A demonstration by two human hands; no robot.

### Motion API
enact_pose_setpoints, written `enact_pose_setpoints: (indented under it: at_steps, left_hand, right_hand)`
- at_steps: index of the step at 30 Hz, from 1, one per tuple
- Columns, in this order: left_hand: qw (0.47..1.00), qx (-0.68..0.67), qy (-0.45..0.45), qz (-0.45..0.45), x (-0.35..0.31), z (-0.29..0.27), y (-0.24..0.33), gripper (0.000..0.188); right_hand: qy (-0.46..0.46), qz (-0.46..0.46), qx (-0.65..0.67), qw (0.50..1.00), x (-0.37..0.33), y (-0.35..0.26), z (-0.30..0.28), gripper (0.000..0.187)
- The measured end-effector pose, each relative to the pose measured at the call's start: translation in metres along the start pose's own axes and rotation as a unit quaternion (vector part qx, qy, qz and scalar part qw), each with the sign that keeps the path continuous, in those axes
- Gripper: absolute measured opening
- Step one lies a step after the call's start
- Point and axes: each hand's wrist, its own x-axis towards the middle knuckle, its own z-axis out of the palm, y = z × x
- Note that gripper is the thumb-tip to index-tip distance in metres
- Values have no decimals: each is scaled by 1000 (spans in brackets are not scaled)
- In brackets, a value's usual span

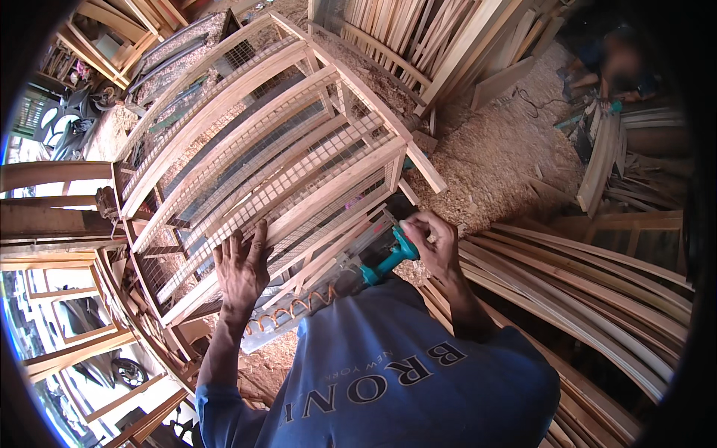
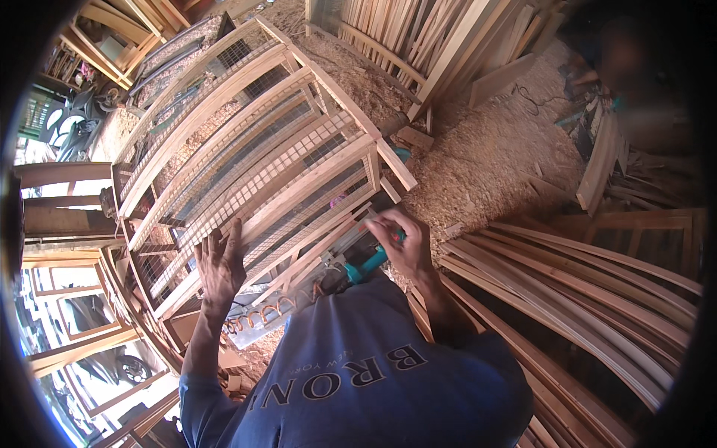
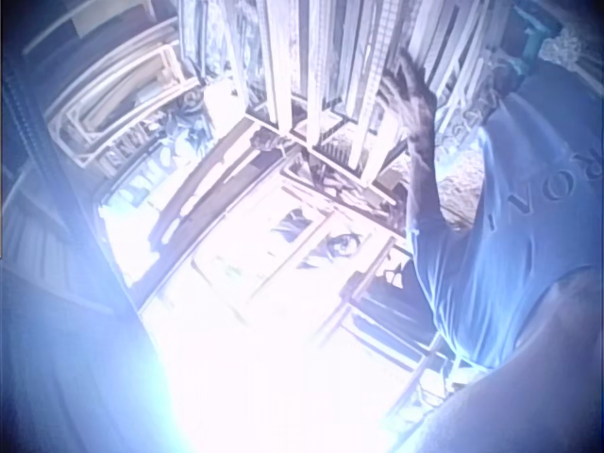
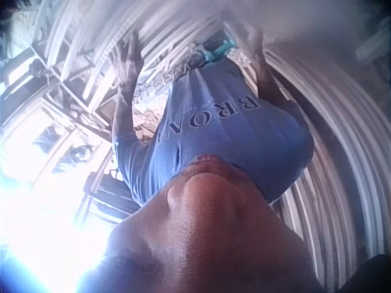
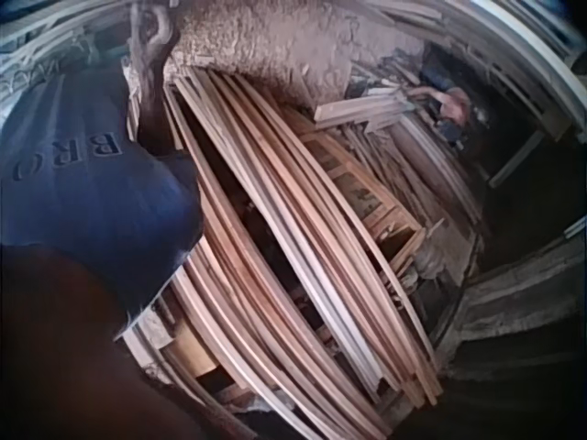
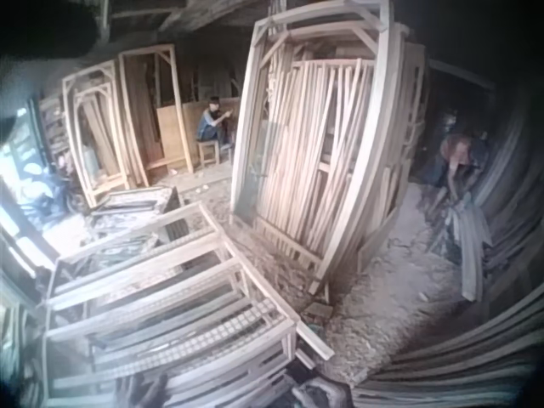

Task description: The person assembles a wooden frame with wire mesh using a pneumatic nail gun. They position slats, align the frame, and drive nails into the joints to secure the structure.

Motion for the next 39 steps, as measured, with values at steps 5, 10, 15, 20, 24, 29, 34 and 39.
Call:
enact_pose_setpoints:
  at_steps: [5, 10, 15, 20, 24, 29, 34, 39]
  left_hand:
    - [999, 2, 32, 19, 1, 3, 0, 62]
    - [999, 13, 22, 25, 0, 4, -2, 61]
    - [1000, 4, 2, 15, 2, 2, -3, 59]
    - [1000, -8, 13, 17, 1, 1, -3, 59]
    - [1000, -23, -11, 13, 0, -3, -4, 60]
    - [999, -19, -47, -1, 0, -5, -4, 60]
    - [999, -13, 20, 23, 2, -1, -5, 58]
    - [999, -15, 33, 12, 0, 5, -5, 56]
  right_hand:
    - [217, 433, 131, 865, -99, 143, 52, 33]
    - [202, 455, 297, 815, -117, 215, 91, 31]
    - [69, 49, -147, 985, -114, 205, 106, 44]
    - [264, 392, 332, 816, -105, 174, 122, 32]
    - [312, 345, 389, 795, -121, 139, 91, 18]
    - [278, 273, 432, 814, -123, 58, 7, 39]
    - [183, 117, 312, 925, -79, -50, -62, 69]
    - [148, 7, 267, 952, -37, -143, -80, 54]
